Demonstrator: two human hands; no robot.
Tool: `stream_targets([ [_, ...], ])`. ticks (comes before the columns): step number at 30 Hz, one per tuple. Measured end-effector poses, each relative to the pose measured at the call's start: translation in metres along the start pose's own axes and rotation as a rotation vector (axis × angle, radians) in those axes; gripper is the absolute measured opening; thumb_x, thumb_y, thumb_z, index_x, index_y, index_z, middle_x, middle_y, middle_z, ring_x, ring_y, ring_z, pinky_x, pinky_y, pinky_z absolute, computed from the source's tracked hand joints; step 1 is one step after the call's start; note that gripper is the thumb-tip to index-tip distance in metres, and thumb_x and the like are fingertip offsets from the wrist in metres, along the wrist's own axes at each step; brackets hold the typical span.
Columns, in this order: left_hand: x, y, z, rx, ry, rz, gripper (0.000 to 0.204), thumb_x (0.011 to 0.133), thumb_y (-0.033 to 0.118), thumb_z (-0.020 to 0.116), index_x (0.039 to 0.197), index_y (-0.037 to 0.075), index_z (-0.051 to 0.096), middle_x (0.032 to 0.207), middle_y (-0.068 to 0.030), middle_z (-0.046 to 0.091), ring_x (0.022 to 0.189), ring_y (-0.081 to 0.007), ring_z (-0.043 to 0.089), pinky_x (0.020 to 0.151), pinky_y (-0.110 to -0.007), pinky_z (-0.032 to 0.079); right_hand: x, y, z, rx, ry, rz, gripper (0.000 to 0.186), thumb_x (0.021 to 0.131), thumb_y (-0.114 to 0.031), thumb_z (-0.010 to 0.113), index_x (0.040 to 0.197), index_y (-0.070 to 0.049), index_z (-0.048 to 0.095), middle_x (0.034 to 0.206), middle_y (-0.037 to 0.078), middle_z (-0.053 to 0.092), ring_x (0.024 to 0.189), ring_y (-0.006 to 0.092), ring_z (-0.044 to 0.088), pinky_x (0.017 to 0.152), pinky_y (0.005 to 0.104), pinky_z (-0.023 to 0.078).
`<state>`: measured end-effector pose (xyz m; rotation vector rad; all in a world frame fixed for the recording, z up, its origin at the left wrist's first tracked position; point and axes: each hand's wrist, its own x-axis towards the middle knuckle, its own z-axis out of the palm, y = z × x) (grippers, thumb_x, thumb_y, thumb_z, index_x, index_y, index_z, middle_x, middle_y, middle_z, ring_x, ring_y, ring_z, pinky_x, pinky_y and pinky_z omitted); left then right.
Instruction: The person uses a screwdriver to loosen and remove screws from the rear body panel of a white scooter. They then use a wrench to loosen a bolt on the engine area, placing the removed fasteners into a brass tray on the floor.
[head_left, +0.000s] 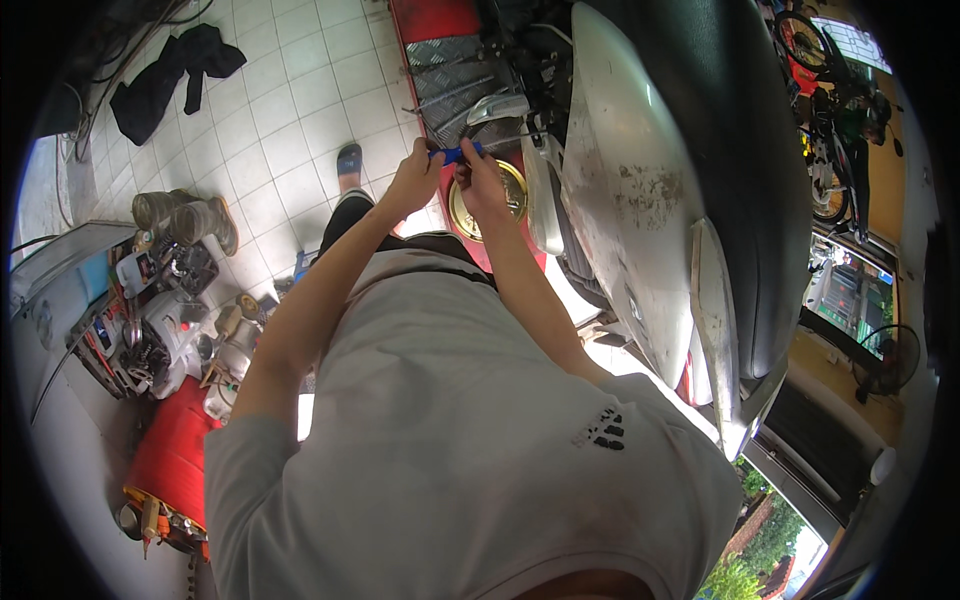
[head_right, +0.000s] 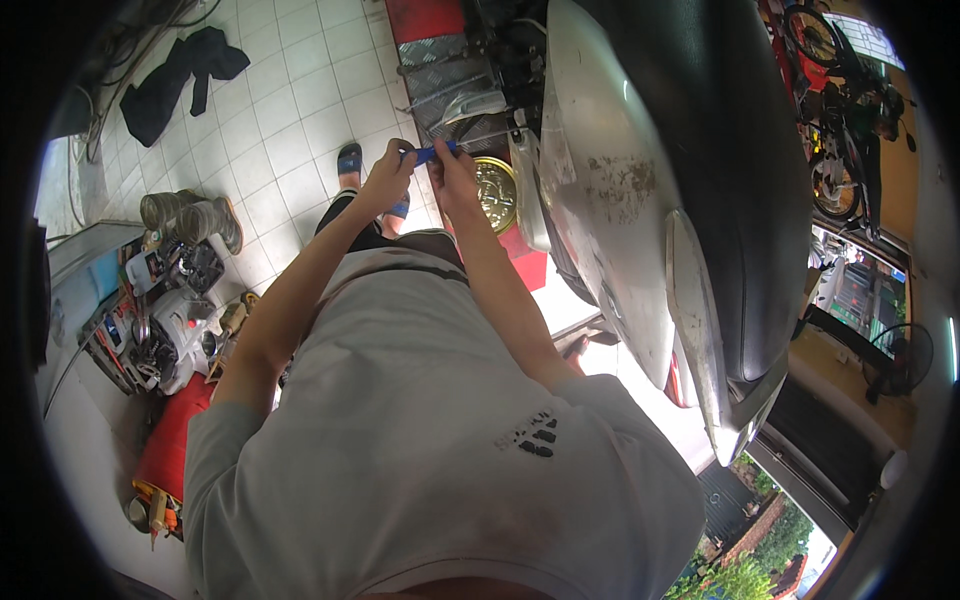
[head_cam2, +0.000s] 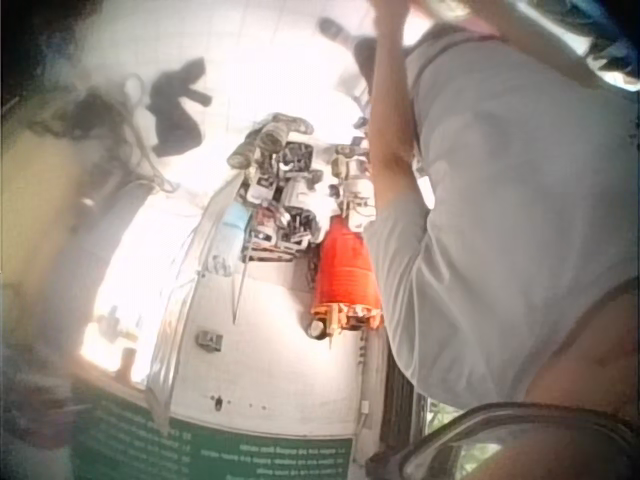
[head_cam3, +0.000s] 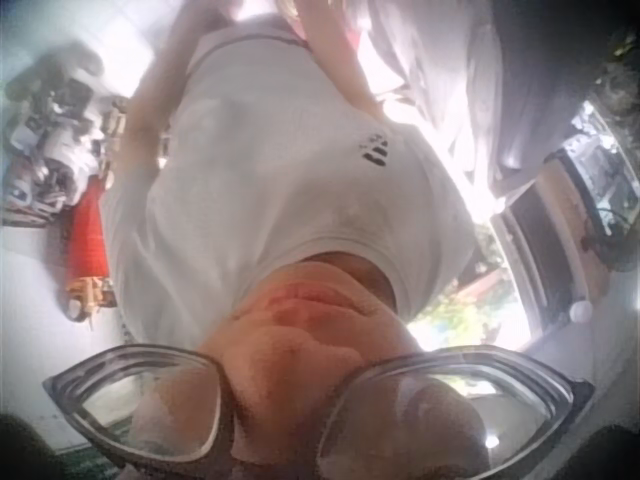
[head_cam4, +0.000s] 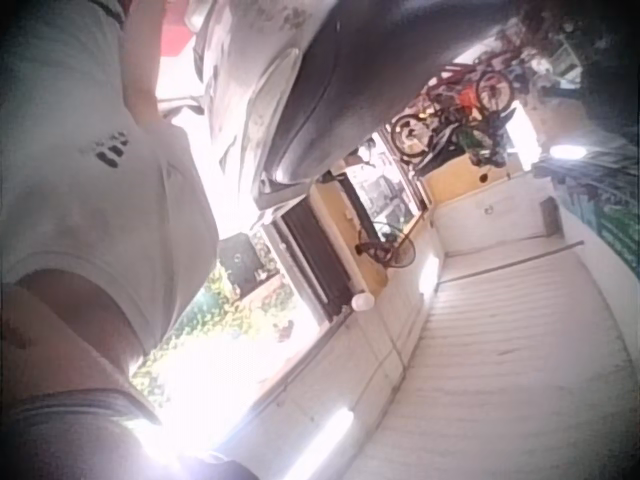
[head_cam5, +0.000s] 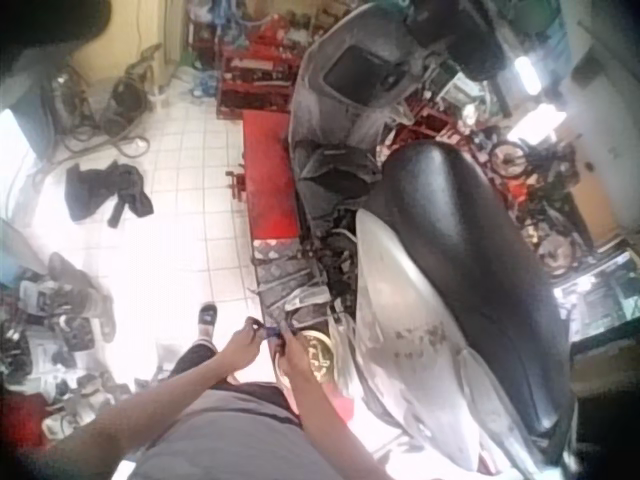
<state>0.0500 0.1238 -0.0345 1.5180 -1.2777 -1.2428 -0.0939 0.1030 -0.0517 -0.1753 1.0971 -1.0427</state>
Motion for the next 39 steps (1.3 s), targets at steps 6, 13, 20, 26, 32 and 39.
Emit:
stream_targets([
  [6,0.021,-0.011,-0.001,-0.186,-0.252,-0.722,0.024,0.093,0.021,0.050,0.108,0.002,0.049,0.071,-0.0110,0.056,0.054,-0.0228,0.054,0.051,-0.036,0.045,-0.016,-0.017,0.009,-0.071,-0.124,-0.017,0.013,0.088,-0.011,0.065,0.087,-0.004,0.055,0.074,0.004,0.058,0.060,0.0116,0.055,0.052,0.0232,0.042],
  [13,0.000,-0.011,0.005,0.081,-0.001,0.265,0.035,0.094,0.028,0.046,0.104,-0.004,0.048,0.065,-0.0152,0.058,0.064,-0.0387,0.059,0.064,-0.048,0.047,-0.001,-0.016,-0.006,-0.182,-0.088,0.058,0.013,0.090,-0.009,0.061,0.098,0.000,0.055,0.079,0.005,0.060,0.061,0.0120,0.057,0.054,0.0227,0.045],
  [20,0.029,-0.023,-0.024,-0.699,-0.564,-0.759,0.029,0.096,0.033,0.046,0.098,0.004,0.050,0.061,-0.0020,0.046,0.055,-0.0138,0.048,0.053,-0.030,0.042,-0.006,-0.023,-0.009,-0.224,-0.113,-0.028,0.016,0.091,-0.016,0.062,0.093,-0.002,0.055,0.080,0.003,0.058,0.065,0.0085,0.054,0.053,0.0191,0.040],
  [26,0.004,0.013,-0.014,-0.131,-0.139,-0.206,0.026,0.092,0.021,0.053,0.110,0.001,0.050,0.080,-0.0081,0.052,0.062,-0.0136,0.050,0.055,-0.028,0.042,0.002,-0.017,-0.001,-0.282,0.027,-0.042,0.023,0.084,-0.024,0.071,0.086,-0.007,0.055,0.067,-0.001,0.056,0.051,0.0081,0.050,0.046,0.0215,0.037],
  [32,0.001,-0.002,-0.017,-0.118,-0.096,-0.083,0.031,0.086,0.014,0.057,0.112,-0.002,0.049,0.094,-0.0181,0.058,0.068,-0.0237,0.061,0.062,-0.034,0.048,0.002,-0.022,0.000,-0.271,0.029,-0.022,0.023,0.082,-0.024,0.073,0.083,-0.008,0.056,0.064,-0.001,0.055,0.050,0.0083,0.050,0.045,0.0222,0.036],
  [39,-0.009,0.007,-0.019,-0.083,-0.018,-0.004,0.034,0.077,0.002,0.063,0.109,-0.001,0.052,0.091,-0.0185,0.061,0.068,-0.0256,0.064,0.062,-0.034,0.050,0.002,-0.022,0.001,-0.245,0.027,0.018,0.020,0.083,-0.019,0.071,0.084,-0.007,0.056,0.069,0.002,0.058,0.053,0.0104,0.054,0.048,0.0232,0.042],
])
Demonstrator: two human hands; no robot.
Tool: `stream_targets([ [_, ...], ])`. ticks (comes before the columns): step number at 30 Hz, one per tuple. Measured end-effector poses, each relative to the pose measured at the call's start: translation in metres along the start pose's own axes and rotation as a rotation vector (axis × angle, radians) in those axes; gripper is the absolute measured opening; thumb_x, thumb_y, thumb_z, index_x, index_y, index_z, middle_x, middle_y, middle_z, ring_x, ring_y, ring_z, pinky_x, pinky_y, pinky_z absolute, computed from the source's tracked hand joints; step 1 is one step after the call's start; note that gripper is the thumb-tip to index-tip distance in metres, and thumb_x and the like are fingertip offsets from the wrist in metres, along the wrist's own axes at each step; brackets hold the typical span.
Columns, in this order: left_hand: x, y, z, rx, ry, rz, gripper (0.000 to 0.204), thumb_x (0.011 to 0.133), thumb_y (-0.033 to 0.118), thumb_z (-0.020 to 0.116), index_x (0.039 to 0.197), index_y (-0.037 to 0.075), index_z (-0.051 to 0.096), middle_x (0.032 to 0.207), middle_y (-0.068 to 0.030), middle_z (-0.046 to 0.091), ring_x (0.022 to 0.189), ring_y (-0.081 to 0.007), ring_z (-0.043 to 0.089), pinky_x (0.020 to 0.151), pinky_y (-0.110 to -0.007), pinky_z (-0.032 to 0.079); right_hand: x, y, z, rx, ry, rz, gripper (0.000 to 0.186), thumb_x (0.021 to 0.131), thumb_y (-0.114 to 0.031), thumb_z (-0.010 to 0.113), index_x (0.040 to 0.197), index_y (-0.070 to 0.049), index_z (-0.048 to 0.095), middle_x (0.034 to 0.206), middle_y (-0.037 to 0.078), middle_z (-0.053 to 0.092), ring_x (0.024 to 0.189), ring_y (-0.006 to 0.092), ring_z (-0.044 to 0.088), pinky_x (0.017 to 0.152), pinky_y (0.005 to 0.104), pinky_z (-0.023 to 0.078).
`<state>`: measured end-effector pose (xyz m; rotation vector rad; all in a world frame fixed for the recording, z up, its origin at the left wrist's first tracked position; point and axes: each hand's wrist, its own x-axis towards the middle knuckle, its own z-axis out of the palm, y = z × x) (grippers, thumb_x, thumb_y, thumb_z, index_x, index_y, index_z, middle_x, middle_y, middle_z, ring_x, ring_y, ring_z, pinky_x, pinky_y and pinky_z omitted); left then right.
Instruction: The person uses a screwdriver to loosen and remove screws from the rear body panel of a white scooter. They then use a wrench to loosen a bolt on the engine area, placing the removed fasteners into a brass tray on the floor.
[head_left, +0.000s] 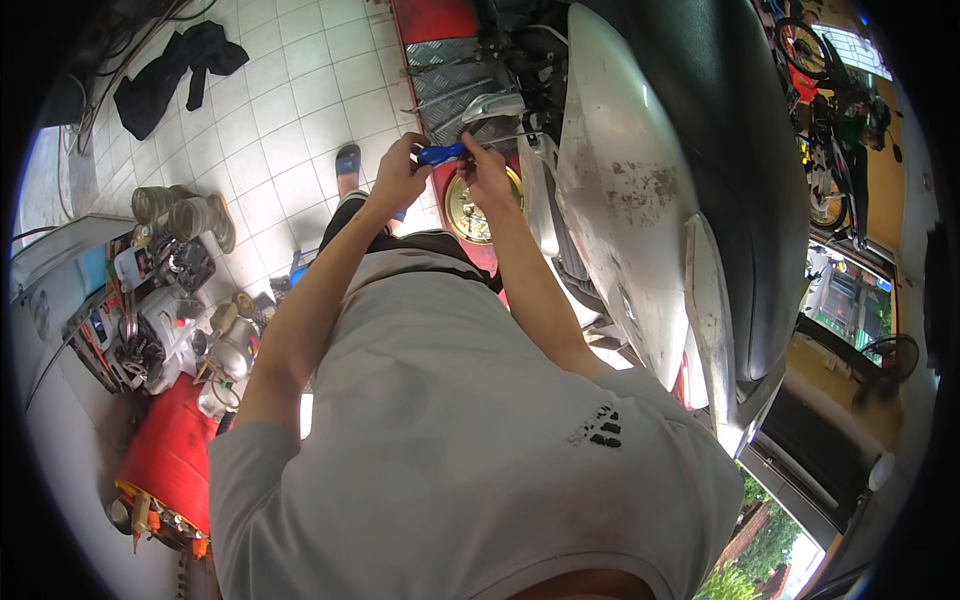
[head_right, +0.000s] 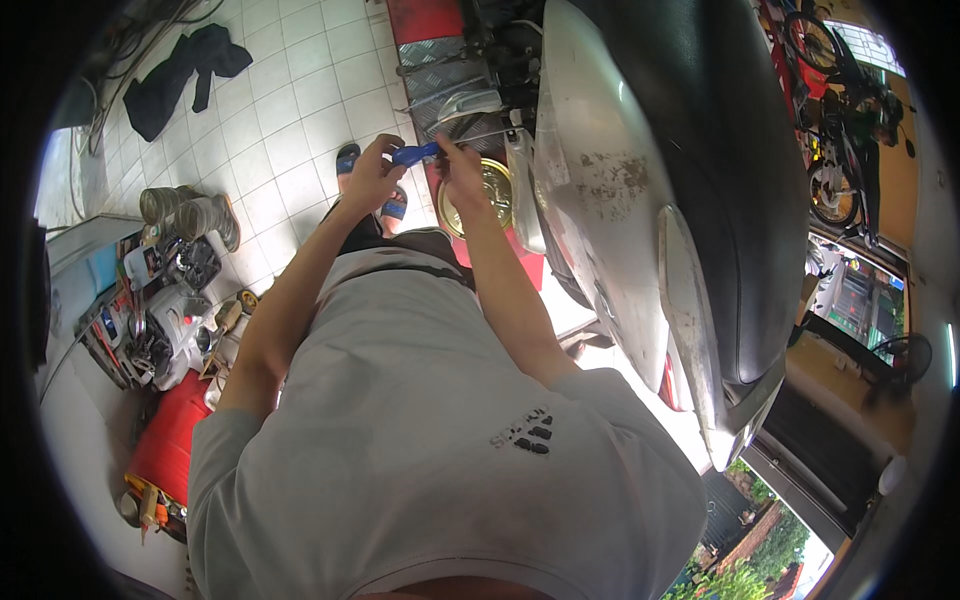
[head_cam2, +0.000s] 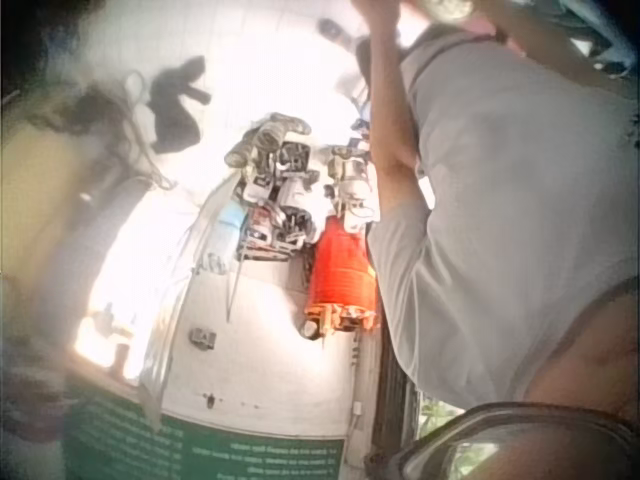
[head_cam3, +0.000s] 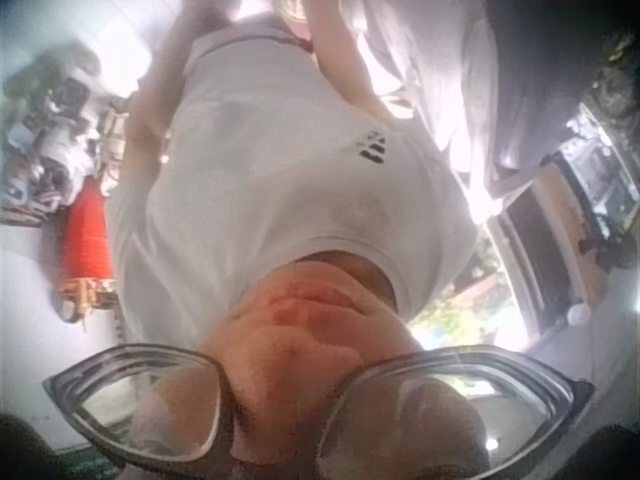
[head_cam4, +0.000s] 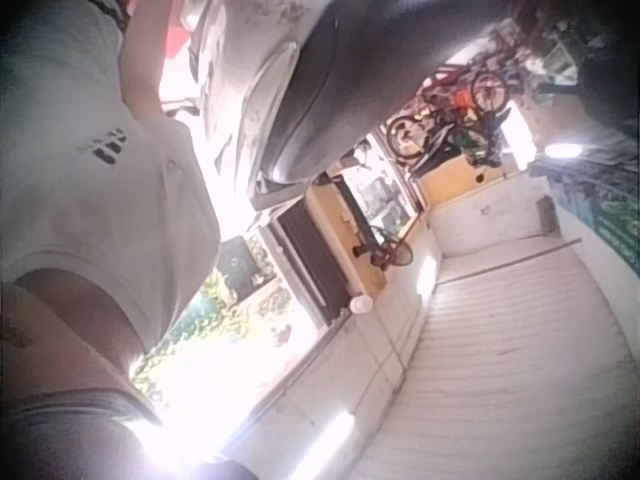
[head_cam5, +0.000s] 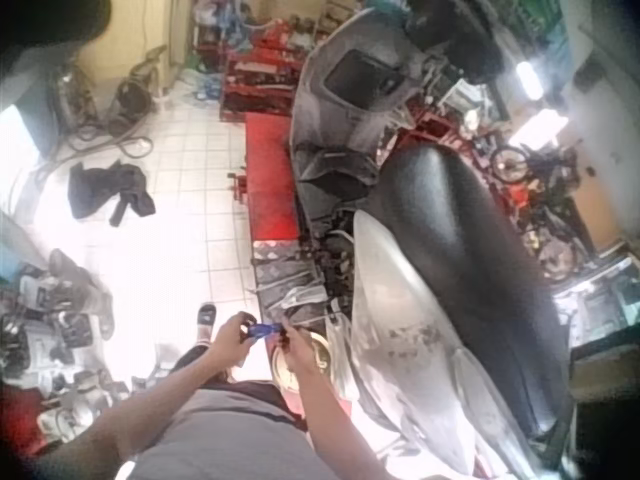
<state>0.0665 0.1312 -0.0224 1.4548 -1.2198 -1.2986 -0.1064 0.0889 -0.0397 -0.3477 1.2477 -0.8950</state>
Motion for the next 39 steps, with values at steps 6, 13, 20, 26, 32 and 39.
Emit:
stream_targets([
  [6,0.002,0.014,-0.001,0.161,0.035,-0.115,0.021,0.087,0.017,0.057,0.088,-0.003,0.060,0.061,-0.0129,0.062,0.057,-0.0244,0.063,0.055,-0.035,0.049,-0.005,0.004,-0.016,0.108,-0.237,-0.060,0.017,0.090,-0.011,0.059,0.106,-0.005,0.053,0.090,0.004,0.060,0.075,0.0129,0.061,0.067,0.0260,0.052],
  [13,0.017,-0.013,0.009,-0.024,0.031,-0.473,0.062,0.099,0.048,0.029,0.062,0.003,0.052,0.046,-0.0006,0.043,0.034,-0.0114,0.040,0.032,-0.029,0.031,-0.003,0.000,-0.002,-0.223,-0.109,-0.134,0.021,0.092,-0.016,0.059,0.102,0.001,0.055,0.085,0.005,0.059,0.072,0.0106,0.055,0.064,0.0256,0.047],
  [20,0.019,-0.014,0.002,-0.007,-0.105,-0.044,0.024,0.094,0.021,0.049,0.094,-0.003,0.052,0.064,-0.0059,0.054,0.045,-0.0147,0.054,0.039,-0.028,0.041,0.001,0.004,0.009,-0.155,0.031,-0.119,0.031,0.087,-0.031,0.067,0.082,-0.002,0.057,0.064,0.001,0.050,0.051,0.0095,0.046,0.046,0.0249,0.038],
  [26,0.030,0.005,-0.009,0.106,-0.258,-0.434,0.056,0.099,0.045,0.031,0.076,-0.001,0.054,0.055,-0.0031,0.051,0.042,-0.0137,0.049,0.037,-0.026,0.036,-0.013,-0.002,0.004,0.115,-0.234,-0.126,0.024,0.087,-0.020,0.067,0.097,0.000,0.056,0.081,0.003,0.057,0.067,0.0084,0.056,0.057,0.0198,0.048],
  [32,0.029,-0.002,-0.003,0.075,-0.322,-0.223,0.043,0.099,0.043,0.036,0.094,0.002,0.048,0.071,-0.0056,0.050,0.054,-0.0116,0.051,0.044,-0.024,0.039,-0.002,0.006,0.001,-0.122,-0.069,-0.062,0.031,0.080,-0.029,0.075,0.089,-0.004,0.059,0.075,0.004,0.060,0.060,0.0084,0.055,0.051,0.0219,0.046],
  [39,0.034,0.015,-0.001,-0.178,-0.418,-0.662,0.049,0.100,0.047,0.031,0.084,0.006,0.054,0.051,0.0013,0.039,0.038,-0.0101,0.034,0.036,-0.025,0.026,0.016,0.015,-0.027,0.006,-0.260,-0.205,0.030,0.081,-0.014,0.070,0.108,-0.002,0.061,0.092,0.002,0.061,0.078,0.0104,0.056,0.069,0.0245,0.047],
])
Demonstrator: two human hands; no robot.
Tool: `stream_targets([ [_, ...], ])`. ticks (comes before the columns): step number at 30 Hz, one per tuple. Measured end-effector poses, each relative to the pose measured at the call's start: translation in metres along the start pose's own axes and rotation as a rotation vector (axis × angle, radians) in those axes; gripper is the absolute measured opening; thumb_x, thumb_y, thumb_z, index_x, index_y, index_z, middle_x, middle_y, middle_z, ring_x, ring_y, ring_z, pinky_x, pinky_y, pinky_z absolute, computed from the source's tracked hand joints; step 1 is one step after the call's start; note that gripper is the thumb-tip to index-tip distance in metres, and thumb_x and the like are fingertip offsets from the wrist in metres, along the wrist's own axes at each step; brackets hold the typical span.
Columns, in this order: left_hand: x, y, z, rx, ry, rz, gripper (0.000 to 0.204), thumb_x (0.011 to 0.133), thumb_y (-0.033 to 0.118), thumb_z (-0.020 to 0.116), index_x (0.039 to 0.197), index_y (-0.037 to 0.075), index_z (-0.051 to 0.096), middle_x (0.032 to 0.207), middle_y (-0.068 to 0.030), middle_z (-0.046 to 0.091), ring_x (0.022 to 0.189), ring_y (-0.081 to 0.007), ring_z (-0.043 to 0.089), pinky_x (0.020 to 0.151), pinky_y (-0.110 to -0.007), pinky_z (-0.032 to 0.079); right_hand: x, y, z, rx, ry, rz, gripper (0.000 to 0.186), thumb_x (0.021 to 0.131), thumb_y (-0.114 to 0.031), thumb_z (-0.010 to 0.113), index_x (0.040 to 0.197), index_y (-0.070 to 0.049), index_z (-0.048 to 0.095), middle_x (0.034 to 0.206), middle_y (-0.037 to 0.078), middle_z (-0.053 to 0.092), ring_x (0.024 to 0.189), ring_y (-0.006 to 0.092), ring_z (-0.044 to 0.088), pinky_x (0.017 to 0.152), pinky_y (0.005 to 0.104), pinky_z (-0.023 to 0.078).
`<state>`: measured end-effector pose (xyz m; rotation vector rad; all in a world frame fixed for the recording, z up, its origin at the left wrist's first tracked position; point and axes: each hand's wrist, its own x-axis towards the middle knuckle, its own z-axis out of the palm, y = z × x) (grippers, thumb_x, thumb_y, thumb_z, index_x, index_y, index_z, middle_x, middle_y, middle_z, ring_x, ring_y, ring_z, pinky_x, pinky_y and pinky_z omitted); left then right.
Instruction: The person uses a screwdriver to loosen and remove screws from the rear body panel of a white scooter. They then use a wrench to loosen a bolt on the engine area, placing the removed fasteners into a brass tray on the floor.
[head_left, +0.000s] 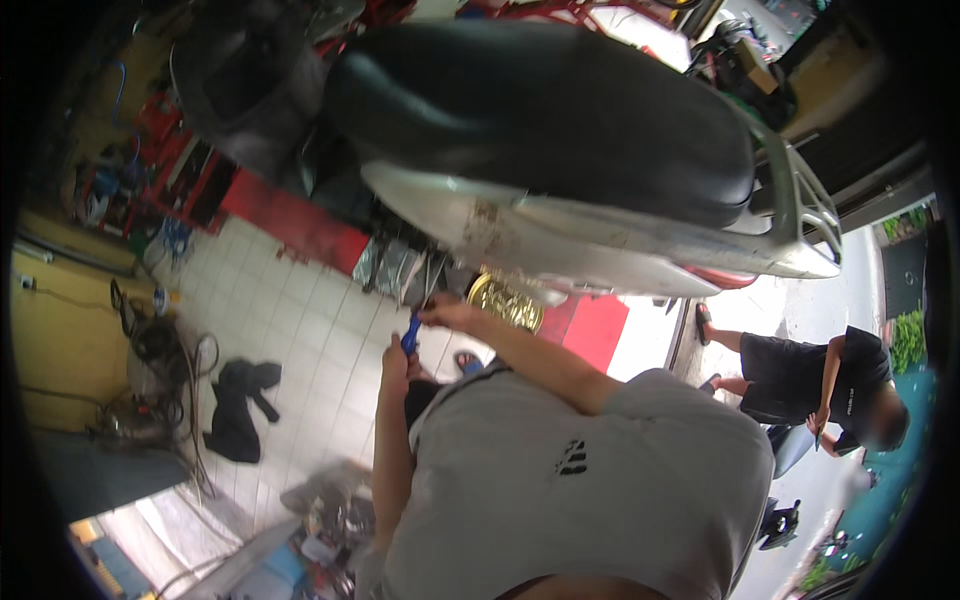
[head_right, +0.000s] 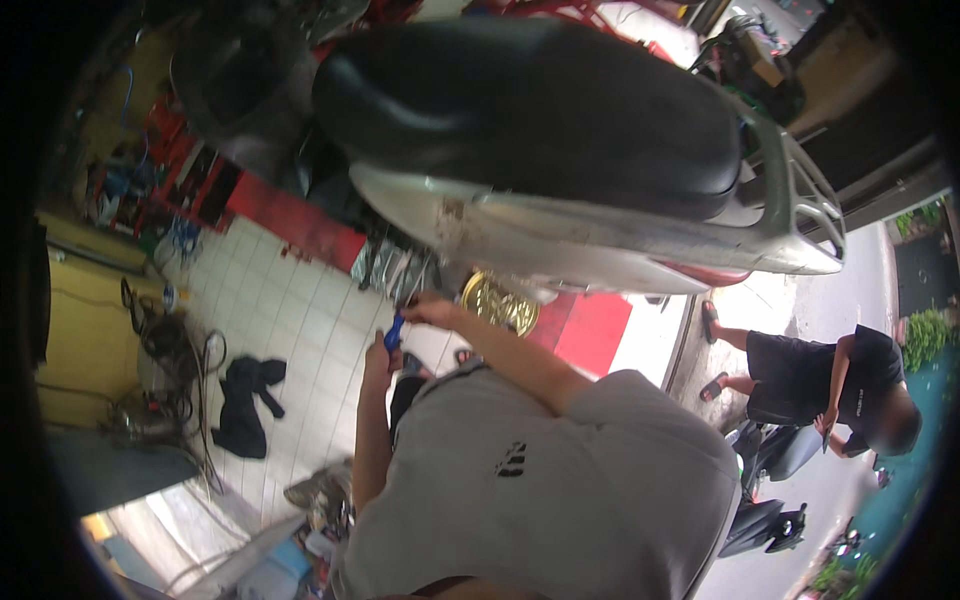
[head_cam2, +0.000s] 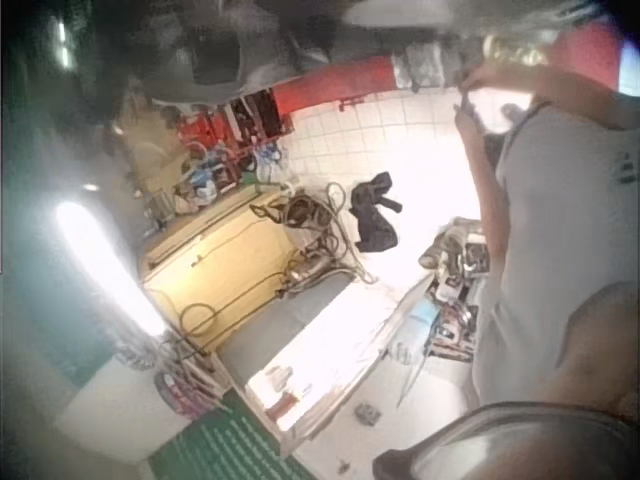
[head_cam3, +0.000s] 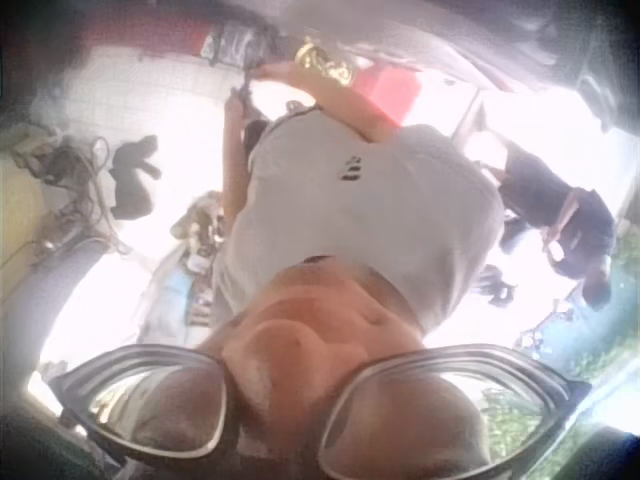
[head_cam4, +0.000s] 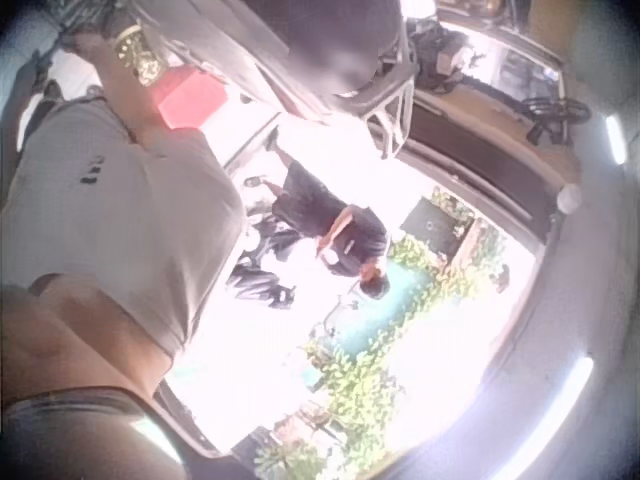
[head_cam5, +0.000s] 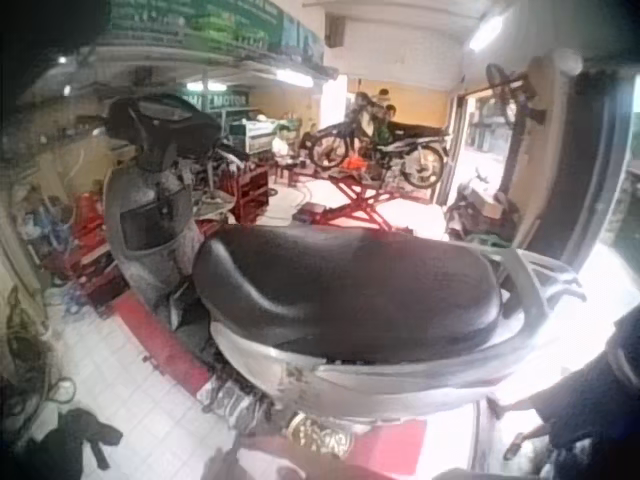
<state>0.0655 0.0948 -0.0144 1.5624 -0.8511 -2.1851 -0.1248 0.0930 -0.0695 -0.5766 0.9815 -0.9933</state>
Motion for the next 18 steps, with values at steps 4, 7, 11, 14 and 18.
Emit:
stream_targets([
  [4,-0.017,-0.007,0.004,0.090,0.097,0.327,0.030,0.098,0.030,0.047,0.115,0.006,0.044,0.078,-0.0050,0.053,0.058,-0.0097,0.051,0.049,-0.025,0.042,-0.012,-0.012,0.025,-0.171,0.229,0.047,0.030,0.083,-0.024,0.071,0.086,0.003,0.060,0.072,0.005,0.057,0.060,0.0110,0.052,0.053,0.0243,0.044],
  [7,-0.015,-0.016,0.002,0.079,0.131,0.377,0.024,0.100,0.026,0.041,0.109,0.004,0.046,0.074,-0.0051,0.053,0.051,-0.0096,0.048,0.043,-0.024,0.037,-0.013,-0.019,0.029,-0.029,0.181,0.096,0.026,0.082,-0.024,0.073,0.085,-0.002,0.060,0.071,0.003,0.058,0.058,0.0088,0.052,0.050,0.0217,0.043],
  [11,-0.008,-0.003,-0.012,-0.061,-0.020,0.123,0.029,0.100,0.029,0.041,0.101,0.001,0.048,0.072,-0.0052,0.053,0.047,-0.0097,0.045,0.040,-0.024,0.034,-0.008,-0.016,0.025,0.157,0.104,0.053,0.027,0.081,-0.025,0.074,0.088,-0.002,0.060,0.073,0.003,0.059,0.058,0.0078,0.053,0.050,0.0213,0.043],
  [14,-0.016,0.001,0.007,-0.030,0.099,0.281,0.029,0.099,0.028,0.043,0.100,0.000,0.049,0.071,-0.0056,0.053,0.047,-0.0101,0.046,0.042,-0.025,0.036,-0.012,-0.020,0.028,-0.019,0.153,-0.010,0.027,0.083,-0.023,0.072,0.086,0.001,0.060,0.073,0.003,0.057,0.060,0.0082,0.050,0.053,0.0216,0.040],
  [18,-0.018,-0.010,0.012,0.106,0.139,0.604,0.029,0.098,0.028,0.045,0.099,-0.001,0.050,0.069,-0.0065,0.054,0.048,-0.0108,0.048,0.044,-0.026,0.037,-0.014,-0.029,0.032,-0.123,0.228,0.124,0.028,0.081,-0.026,0.074,0.088,-0.001,0.062,0.072,0.003,0.059,0.059,0.0076,0.052,0.052,0.0213,0.044],
])
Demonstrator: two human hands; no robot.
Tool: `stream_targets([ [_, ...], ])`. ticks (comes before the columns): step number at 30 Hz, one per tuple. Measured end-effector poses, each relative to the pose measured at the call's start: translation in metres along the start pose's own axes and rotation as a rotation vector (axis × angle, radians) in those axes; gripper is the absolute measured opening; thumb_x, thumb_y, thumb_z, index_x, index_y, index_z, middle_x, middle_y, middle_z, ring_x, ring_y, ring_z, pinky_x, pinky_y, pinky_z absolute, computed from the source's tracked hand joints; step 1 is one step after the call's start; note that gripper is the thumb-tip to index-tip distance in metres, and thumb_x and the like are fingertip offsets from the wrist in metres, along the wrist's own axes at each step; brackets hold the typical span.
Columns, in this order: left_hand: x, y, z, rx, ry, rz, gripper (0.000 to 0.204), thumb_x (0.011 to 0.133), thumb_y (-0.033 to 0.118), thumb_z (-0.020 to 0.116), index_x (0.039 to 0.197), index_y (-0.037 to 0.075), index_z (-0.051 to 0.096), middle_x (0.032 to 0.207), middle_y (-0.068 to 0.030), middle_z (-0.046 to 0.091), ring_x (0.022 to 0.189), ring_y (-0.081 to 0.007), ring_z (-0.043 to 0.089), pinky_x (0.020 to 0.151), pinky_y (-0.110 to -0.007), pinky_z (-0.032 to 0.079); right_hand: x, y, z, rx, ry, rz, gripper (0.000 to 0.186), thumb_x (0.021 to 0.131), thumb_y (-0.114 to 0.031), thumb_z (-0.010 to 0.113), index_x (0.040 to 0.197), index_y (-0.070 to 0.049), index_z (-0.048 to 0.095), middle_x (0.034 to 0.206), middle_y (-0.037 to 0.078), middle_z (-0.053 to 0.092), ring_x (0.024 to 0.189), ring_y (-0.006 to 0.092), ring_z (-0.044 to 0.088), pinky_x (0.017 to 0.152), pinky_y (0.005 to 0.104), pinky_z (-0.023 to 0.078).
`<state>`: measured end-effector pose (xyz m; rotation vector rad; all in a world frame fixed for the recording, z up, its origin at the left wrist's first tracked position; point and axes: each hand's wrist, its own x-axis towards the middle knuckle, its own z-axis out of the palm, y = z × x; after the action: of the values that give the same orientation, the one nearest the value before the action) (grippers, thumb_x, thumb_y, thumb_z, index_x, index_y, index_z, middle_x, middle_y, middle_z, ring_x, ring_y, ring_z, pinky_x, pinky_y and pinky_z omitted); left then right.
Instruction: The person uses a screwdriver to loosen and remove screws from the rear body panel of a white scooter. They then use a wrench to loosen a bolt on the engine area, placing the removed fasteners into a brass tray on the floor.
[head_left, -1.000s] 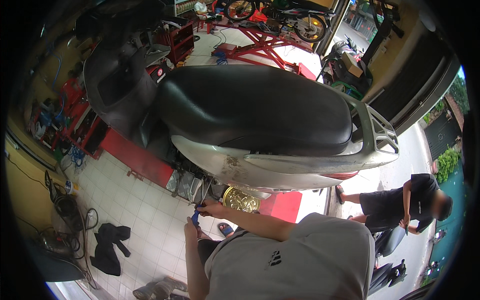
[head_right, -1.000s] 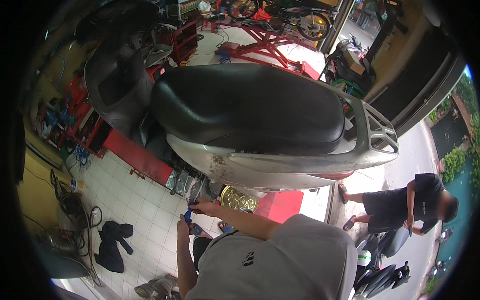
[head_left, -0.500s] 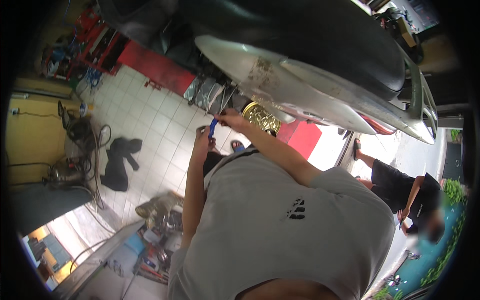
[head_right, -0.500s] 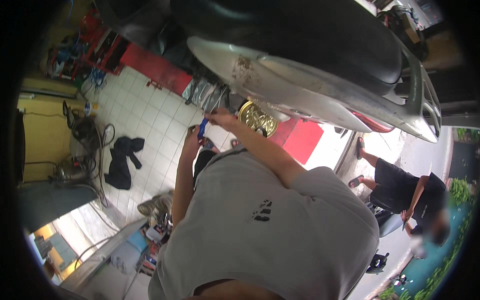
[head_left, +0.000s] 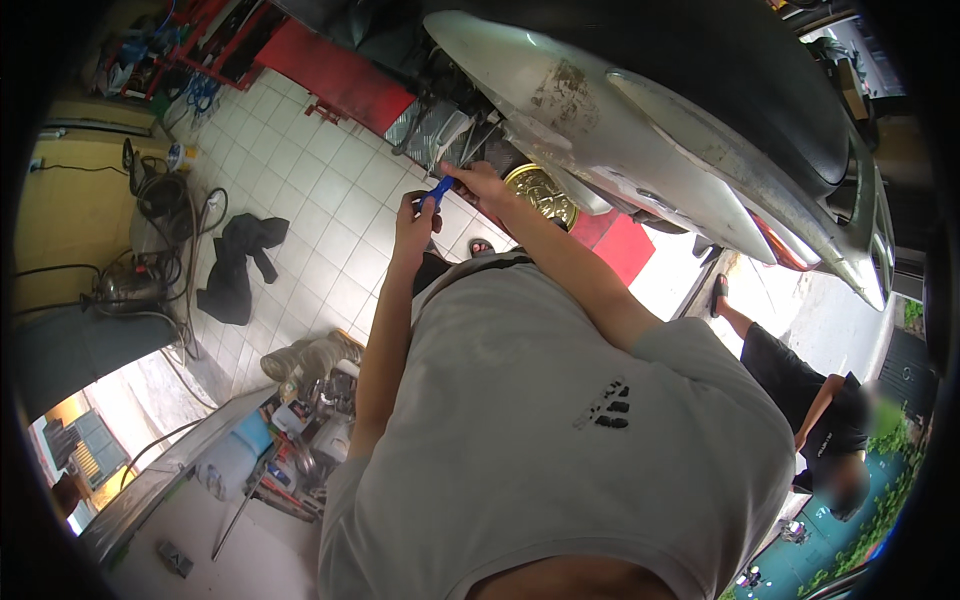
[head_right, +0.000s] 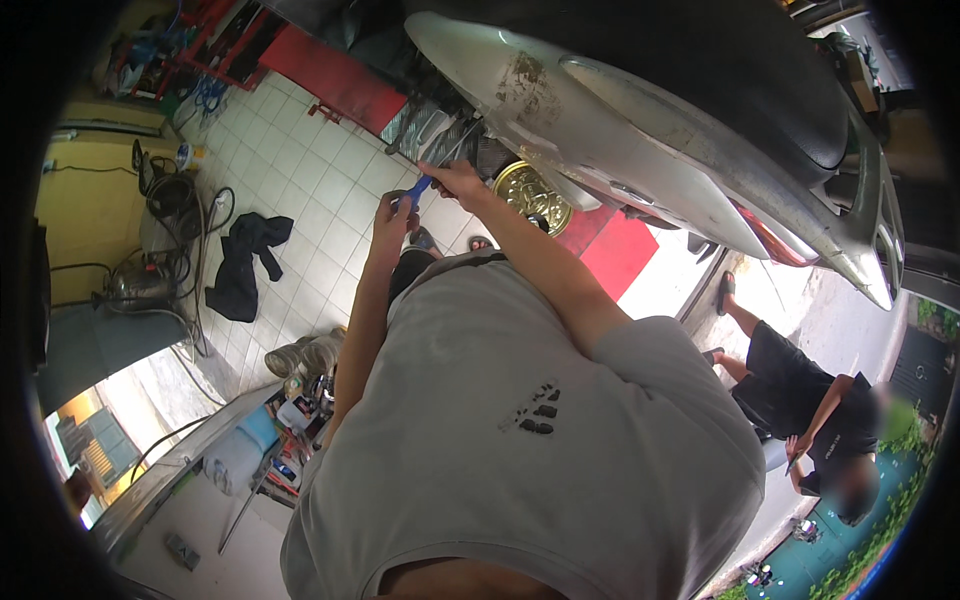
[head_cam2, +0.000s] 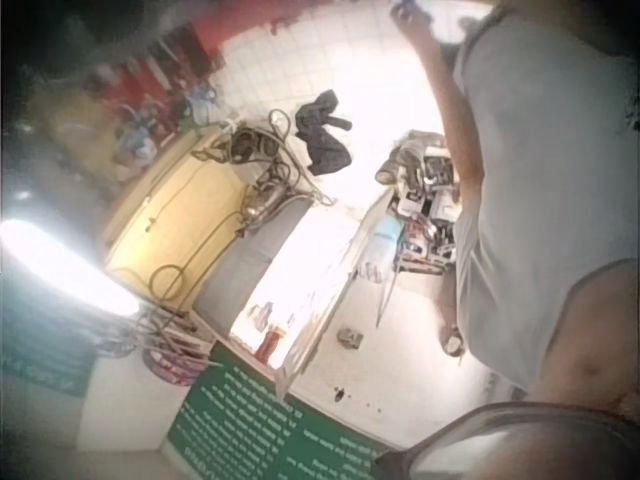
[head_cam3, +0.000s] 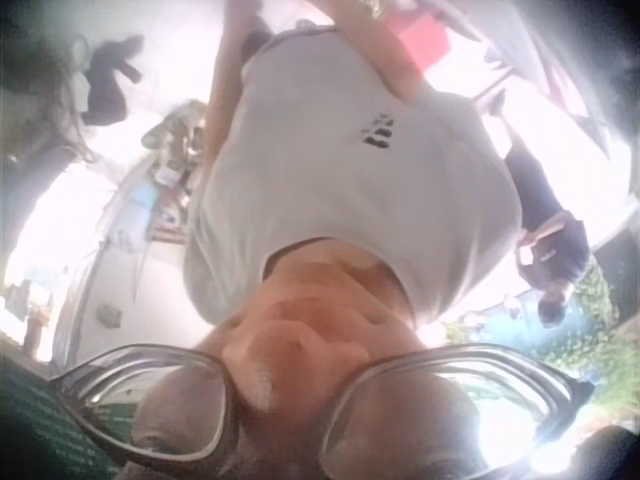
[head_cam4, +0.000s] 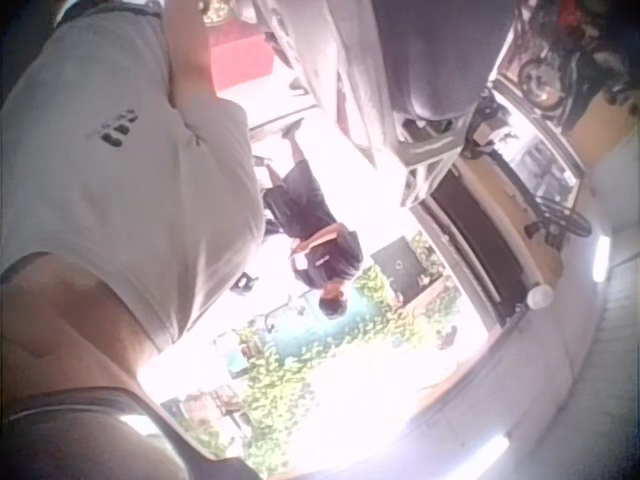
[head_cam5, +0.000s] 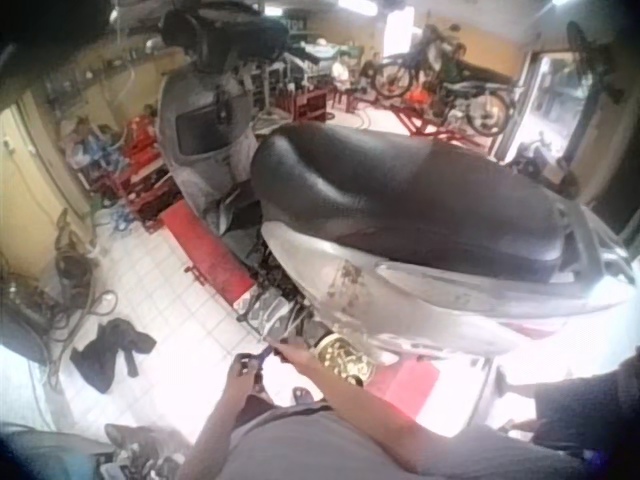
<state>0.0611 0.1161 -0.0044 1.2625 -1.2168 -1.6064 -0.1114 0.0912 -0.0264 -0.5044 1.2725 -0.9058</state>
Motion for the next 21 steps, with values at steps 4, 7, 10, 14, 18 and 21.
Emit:
stream_targets([
  [4,0.007,0.008,-0.009,-0.030,-0.094,-0.427,0.027,0.098,0.025,0.046,0.099,-0.002,0.049,0.071,-0.0075,0.056,0.049,-0.0105,0.049,0.045,-0.026,0.039,-0.007,-0.002,0.001,0.251,-0.091,-0.046,0.027,0.082,-0.023,0.073,0.081,0.001,0.061,0.069,0.003,0.058,0.058,0.0089,0.051,0.053,0.0218,0.041],
  [7,0.003,0.012,-0.003,-0.077,-0.074,-0.434,0.030,0.098,0.030,0.044,0.103,0.002,0.052,0.067,-0.0043,0.056,0.054,-0.0099,0.050,0.050,-0.025,0.040,-0.007,0.002,-0.002,0.166,-0.071,-0.088,0.024,0.081,-0.021,0.073,0.086,-0.001,0.062,0.073,0.004,0.060,0.060,0.0089,0.053,0.054,0.0215,0.044],
  [10,-0.005,0.001,0.007,0.099,0.008,-0.103,0.037,0.100,0.033,0.039,0.095,-0.002,0.050,0.065,-0.0072,0.052,0.045,-0.0120,0.047,0.042,-0.026,0.038,-0.010,0.000,0.001,-0.002,-0.021,-0.056,0.023,0.082,-0.018,0.073,0.093,-0.001,0.062,0.079,0.004,0.063,0.065,0.0086,0.056,0.056,0.0210,0.046],
  [14,0.000,-0.007,0.002,0.083,0.014,-0.188,0.036,0.100,0.032,0.039,0.097,-0.002,0.050,0.070,-0.0069,0.053,0.047,-0.0134,0.049,0.044,-0.027,0.040,-0.009,0.000,0.003,0.137,-0.028,-0.038,0.022,0.083,-0.020,0.072,0.085,-0.001,0.061,0.073,0.003,0.060,0.061,0.0091,0.055,0.054,0.0217,0.044],
  [18,0.013,0.001,-0.015,-0.104,-0.078,-0.535,0.031,0.099,0.028,0.043,0.100,-0.002,0.048,0.076,-0.0074,0.054,0.053,-0.0141,0.053,0.048,-0.027,0.042,-0.004,0.012,0.003,0.198,-0.049,-0.098,0.025,0.081,-0.022,0.074,0.076,-0.001,0.061,0.067,0.003,0.058,0.059,0.0094,0.053,0.053,0.0217,0.041],
  [21,0.005,0.000,-0.008,-0.110,-0.010,-0.401,0.032,0.098,0.030,0.046,0.103,-0.001,0.049,0.079,-0.0073,0.055,0.058,-0.0135,0.053,0.052,-0.027,0.042,-0.002,0.013,0.001,-0.100,0.021,-0.153,0.024,0.081,-0.023,0.073,0.077,-0.003,0.061,0.067,0.002,0.057,0.059,0.0094,0.054,0.054,0.0220,0.042],
])
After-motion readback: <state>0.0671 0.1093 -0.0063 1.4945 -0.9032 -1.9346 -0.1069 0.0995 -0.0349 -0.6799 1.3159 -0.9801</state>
